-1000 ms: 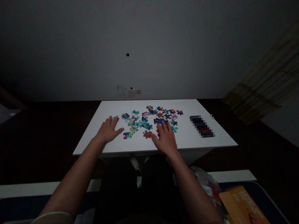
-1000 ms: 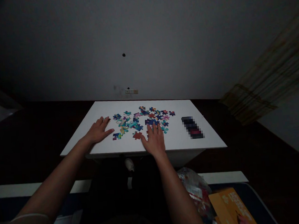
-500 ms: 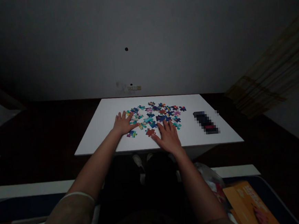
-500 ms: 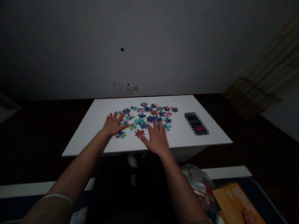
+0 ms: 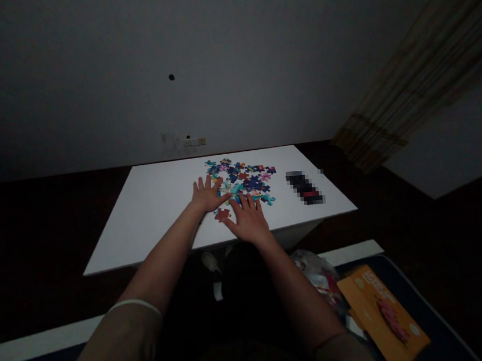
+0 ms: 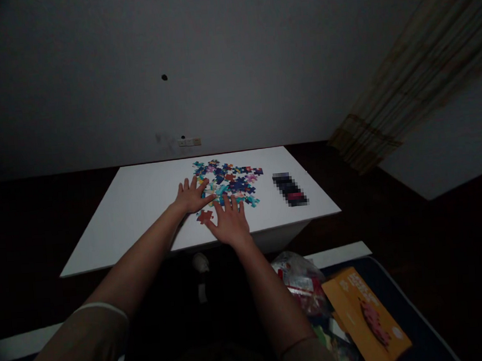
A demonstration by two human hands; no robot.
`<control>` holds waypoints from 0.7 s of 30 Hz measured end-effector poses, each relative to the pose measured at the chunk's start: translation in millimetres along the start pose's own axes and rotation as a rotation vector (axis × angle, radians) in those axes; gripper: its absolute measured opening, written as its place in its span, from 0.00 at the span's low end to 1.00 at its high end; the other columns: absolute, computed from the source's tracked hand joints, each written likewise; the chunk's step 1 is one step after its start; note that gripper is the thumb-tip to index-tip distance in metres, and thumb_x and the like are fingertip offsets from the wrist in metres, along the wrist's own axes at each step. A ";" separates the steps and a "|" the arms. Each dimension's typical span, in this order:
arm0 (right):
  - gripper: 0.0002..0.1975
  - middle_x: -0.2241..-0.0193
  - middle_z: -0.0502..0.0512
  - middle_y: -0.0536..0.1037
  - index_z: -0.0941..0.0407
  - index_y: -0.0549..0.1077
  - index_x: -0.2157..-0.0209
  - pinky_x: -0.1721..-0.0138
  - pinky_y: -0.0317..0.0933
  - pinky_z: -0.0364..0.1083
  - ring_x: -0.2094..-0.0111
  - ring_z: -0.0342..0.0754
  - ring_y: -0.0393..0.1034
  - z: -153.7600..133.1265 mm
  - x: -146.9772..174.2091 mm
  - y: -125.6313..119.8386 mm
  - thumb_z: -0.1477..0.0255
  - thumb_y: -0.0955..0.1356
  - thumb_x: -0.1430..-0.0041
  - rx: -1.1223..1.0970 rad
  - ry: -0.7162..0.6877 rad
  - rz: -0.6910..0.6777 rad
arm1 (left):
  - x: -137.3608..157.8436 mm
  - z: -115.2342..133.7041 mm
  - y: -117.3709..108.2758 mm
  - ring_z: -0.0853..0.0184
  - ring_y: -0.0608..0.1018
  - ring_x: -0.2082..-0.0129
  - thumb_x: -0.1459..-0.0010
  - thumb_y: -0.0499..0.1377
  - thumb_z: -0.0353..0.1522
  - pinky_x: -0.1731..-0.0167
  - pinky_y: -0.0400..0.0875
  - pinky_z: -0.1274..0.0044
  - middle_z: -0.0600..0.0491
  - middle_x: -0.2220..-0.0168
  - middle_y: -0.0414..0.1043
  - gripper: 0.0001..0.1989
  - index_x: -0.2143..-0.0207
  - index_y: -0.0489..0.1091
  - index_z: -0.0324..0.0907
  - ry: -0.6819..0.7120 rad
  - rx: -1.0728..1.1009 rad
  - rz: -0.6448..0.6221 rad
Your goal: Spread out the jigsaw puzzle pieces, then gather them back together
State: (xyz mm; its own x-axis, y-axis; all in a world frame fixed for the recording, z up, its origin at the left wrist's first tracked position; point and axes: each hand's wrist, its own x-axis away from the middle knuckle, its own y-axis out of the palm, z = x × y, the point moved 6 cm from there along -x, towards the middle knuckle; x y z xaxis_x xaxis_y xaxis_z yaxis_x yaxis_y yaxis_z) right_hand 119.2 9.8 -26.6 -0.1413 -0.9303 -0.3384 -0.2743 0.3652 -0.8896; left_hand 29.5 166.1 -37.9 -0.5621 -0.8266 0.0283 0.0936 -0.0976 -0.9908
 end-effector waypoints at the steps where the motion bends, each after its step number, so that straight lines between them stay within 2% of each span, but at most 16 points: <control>1: 0.30 0.37 0.63 0.54 0.52 0.62 0.41 0.41 0.36 0.66 0.36 0.63 0.43 0.3 0.0 -0.3 0.51 0.63 0.41 -0.002 -0.001 -0.001 | -0.9 1.3 -1.7 0.42 0.39 0.34 0.47 0.42 0.61 0.40 0.34 0.52 0.48 0.32 0.31 0.44 0.34 0.41 0.51 0.005 0.011 -0.007; 4: 0.29 0.37 0.62 0.55 0.51 0.62 0.42 0.40 0.37 0.65 0.36 0.63 0.43 0.3 0.6 -1.8 0.53 0.63 0.41 -0.017 -0.014 -0.003 | 6.2 -5.3 -12.0 0.48 0.41 0.34 0.43 0.39 0.59 0.39 0.40 0.57 0.48 0.32 0.30 0.41 0.33 0.36 0.51 0.012 0.064 -0.012; 6: 0.29 0.38 0.61 0.56 0.51 0.63 0.42 0.40 0.38 0.64 0.36 0.62 0.42 0.2 1.6 -4.0 0.53 0.63 0.41 -0.032 -0.023 0.006 | 22.9 -15.6 -20.6 0.52 0.42 0.33 0.41 0.40 0.57 0.38 0.43 0.62 0.49 0.31 0.28 0.40 0.33 0.34 0.50 0.038 0.082 0.017; 10: 0.27 0.38 0.60 0.57 0.52 0.64 0.43 0.40 0.38 0.64 0.35 0.62 0.41 0.3 3.7 -8.9 0.55 0.63 0.40 -0.046 -0.031 0.046 | 81.1 -35.9 -24.2 0.57 0.40 0.33 0.42 0.44 0.56 0.37 0.44 0.69 0.52 0.31 0.27 0.40 0.33 0.36 0.50 0.119 0.033 0.063; 14: 0.27 0.38 0.61 0.57 0.53 0.64 0.43 0.40 0.38 0.64 0.36 0.63 0.41 0.2 3.9 -7.3 0.57 0.64 0.40 -0.050 -0.030 0.057 | 126.8 -48.6 -12.5 0.56 0.43 0.33 0.41 0.42 0.55 0.37 0.42 0.66 0.52 0.31 0.32 0.38 0.33 0.38 0.51 0.031 -0.049 0.066; 17: 0.26 0.38 0.62 0.57 0.54 0.63 0.42 0.40 0.38 0.65 0.36 0.64 0.41 -0.1 3.7 -5.0 0.58 0.63 0.40 -0.052 -0.020 0.064 | 129.1 -45.8 -6.3 0.54 0.42 0.33 0.41 0.39 0.55 0.37 0.40 0.62 0.50 0.32 0.34 0.38 0.33 0.38 0.49 -0.043 -0.068 0.064; 21: 0.25 0.39 0.63 0.58 0.55 0.64 0.43 0.40 0.38 0.66 0.36 0.64 0.41 -0.5 4.8 -6.0 0.59 0.63 0.39 -0.053 -0.002 0.084 | 103.2 -30.7 -2.4 0.51 0.40 0.33 0.41 0.37 0.57 0.37 0.38 0.61 0.44 0.32 0.35 0.41 0.33 0.39 0.43 -0.089 -0.051 0.053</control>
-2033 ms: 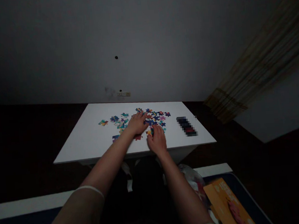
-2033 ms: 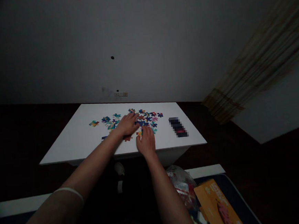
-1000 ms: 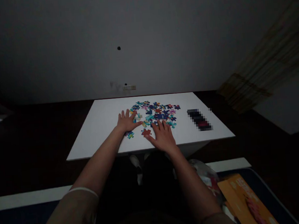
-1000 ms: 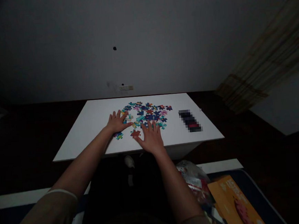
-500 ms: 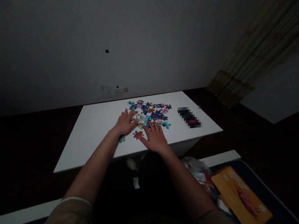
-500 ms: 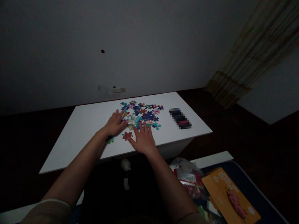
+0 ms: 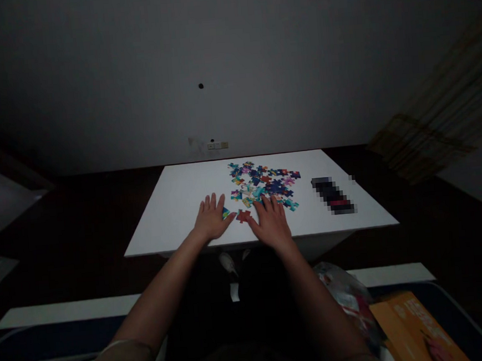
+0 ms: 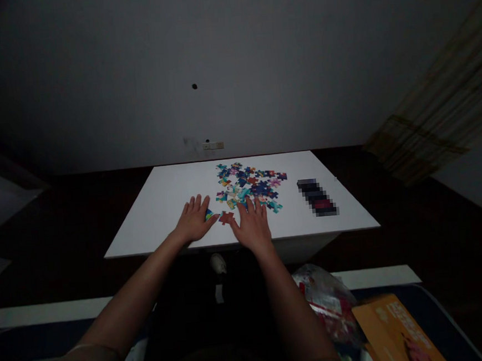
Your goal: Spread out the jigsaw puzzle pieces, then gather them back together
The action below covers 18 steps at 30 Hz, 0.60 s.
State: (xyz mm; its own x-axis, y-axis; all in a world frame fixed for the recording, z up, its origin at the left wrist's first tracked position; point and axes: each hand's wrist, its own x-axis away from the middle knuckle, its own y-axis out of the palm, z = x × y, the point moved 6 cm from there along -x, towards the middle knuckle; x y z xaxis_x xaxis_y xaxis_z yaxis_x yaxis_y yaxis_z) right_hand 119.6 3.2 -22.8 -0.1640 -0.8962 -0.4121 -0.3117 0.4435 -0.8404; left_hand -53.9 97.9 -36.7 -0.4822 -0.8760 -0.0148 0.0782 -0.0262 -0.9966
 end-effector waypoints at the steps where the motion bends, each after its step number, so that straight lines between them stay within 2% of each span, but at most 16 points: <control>1: 0.25 0.39 0.63 0.58 0.55 0.64 0.43 0.40 0.37 0.66 0.36 0.64 0.40 -0.1 0.2 -0.9 0.59 0.63 0.39 0.000 0.003 0.009 | -7.3 5.1 0.8 0.51 0.40 0.33 0.41 0.36 0.56 0.37 0.37 0.60 0.43 0.32 0.35 0.42 0.33 0.39 0.41 -0.011 0.007 0.001; 6: 0.25 0.41 0.66 0.60 0.59 0.62 0.43 0.40 0.39 0.65 0.37 0.64 0.42 2.5 0.6 -9.0 0.62 0.61 0.39 -0.016 0.059 0.115 | -35.5 33.5 6.5 0.48 0.39 0.33 0.42 0.34 0.57 0.38 0.36 0.58 0.41 0.32 0.35 0.43 0.33 0.40 0.38 -0.016 0.047 0.011; 10: 0.27 0.43 0.69 0.61 0.64 0.54 0.40 0.41 0.46 0.60 0.39 0.59 0.49 10.2 7.6 -22.9 0.69 0.58 0.38 -0.114 0.175 0.298 | -47.0 56.8 12.3 0.47 0.38 0.34 0.43 0.33 0.58 0.38 0.34 0.55 0.41 0.32 0.35 0.44 0.34 0.42 0.38 0.008 0.070 0.005; 13: 0.25 0.45 0.67 0.63 0.62 0.54 0.41 0.43 0.51 0.56 0.42 0.55 0.55 21.2 14.6 -32.1 0.70 0.57 0.39 -0.222 0.233 0.390 | -53.0 69.5 15.1 0.47 0.36 0.34 0.43 0.33 0.58 0.39 0.33 0.54 0.42 0.32 0.32 0.44 0.33 0.41 0.39 0.027 0.087 -0.009; 15: 0.24 0.46 0.66 0.65 0.61 0.55 0.42 0.44 0.54 0.53 0.44 0.53 0.58 34.2 15.9 -37.2 0.70 0.57 0.39 -0.271 0.253 0.403 | -59.4 71.4 15.6 0.48 0.36 0.34 0.43 0.33 0.58 0.39 0.35 0.55 0.44 0.32 0.31 0.44 0.33 0.39 0.41 0.047 0.106 -0.035; 18: 0.23 0.48 0.64 0.67 0.60 0.60 0.44 0.44 0.53 0.53 0.45 0.53 0.59 58.5 10.6 -42.7 0.68 0.58 0.40 -0.202 0.220 0.314 | -78.2 58.3 9.6 0.51 0.39 0.33 0.42 0.34 0.57 0.38 0.40 0.59 0.45 0.32 0.31 0.42 0.33 0.34 0.42 0.060 0.153 -0.039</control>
State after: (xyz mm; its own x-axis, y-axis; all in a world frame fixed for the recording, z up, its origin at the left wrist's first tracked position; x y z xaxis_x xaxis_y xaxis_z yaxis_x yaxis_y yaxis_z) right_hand 185.9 -25.8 -11.9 -0.4685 -0.7042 -0.5335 -0.3885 0.7065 -0.5915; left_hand 35.4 138.1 -40.3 -0.5385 -0.8425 0.0146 0.1875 -0.1367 -0.9727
